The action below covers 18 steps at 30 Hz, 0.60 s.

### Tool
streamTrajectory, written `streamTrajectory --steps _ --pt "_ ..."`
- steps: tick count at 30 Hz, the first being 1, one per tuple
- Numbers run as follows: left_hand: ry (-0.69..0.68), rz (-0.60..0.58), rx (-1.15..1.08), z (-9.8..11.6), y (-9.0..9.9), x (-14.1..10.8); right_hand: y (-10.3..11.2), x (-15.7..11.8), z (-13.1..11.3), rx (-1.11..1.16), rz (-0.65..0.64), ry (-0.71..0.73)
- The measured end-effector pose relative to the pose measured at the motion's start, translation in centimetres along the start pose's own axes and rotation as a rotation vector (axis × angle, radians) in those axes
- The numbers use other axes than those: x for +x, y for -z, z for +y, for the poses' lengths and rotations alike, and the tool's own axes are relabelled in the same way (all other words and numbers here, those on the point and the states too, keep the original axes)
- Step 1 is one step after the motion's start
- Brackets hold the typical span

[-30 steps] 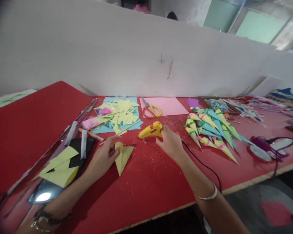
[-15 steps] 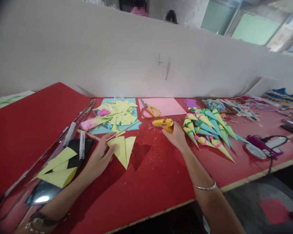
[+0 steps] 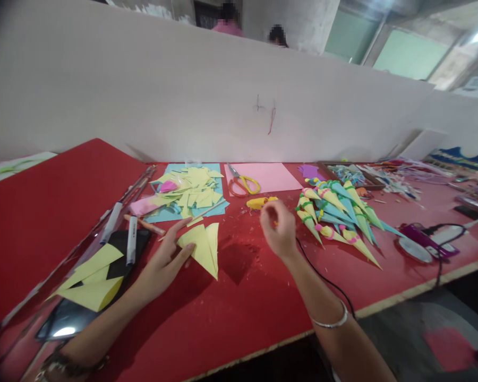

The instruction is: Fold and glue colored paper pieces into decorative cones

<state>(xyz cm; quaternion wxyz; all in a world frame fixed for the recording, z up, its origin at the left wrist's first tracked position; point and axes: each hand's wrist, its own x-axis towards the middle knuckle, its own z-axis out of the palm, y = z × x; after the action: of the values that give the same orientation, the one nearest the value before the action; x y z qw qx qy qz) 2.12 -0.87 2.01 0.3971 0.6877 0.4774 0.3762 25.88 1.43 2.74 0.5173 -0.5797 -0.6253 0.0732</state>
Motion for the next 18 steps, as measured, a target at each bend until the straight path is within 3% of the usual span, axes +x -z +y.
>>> streamTrajectory --steps 4,7,14,18 --pt "0.043 -0.026 -0.025 0.3 -0.2 -0.1 -2.1 -1.5 -1.4 0.412 -0.629 -0.134" --pt "0.043 -0.033 -0.063 0.5 -0.5 -0.2 -2.8 -2.3 -2.1 0.664 -0.882 -0.273" --pt "0.033 -0.142 -0.155 0.9 -1.0 -0.8 -2.8 -2.7 -2.7 0.738 -1.005 -0.476" --pt "0.03 -0.214 -0.216 1.0 -1.0 -0.9 -3.2 -3.1 -2.4 0.845 -1.024 -0.464"
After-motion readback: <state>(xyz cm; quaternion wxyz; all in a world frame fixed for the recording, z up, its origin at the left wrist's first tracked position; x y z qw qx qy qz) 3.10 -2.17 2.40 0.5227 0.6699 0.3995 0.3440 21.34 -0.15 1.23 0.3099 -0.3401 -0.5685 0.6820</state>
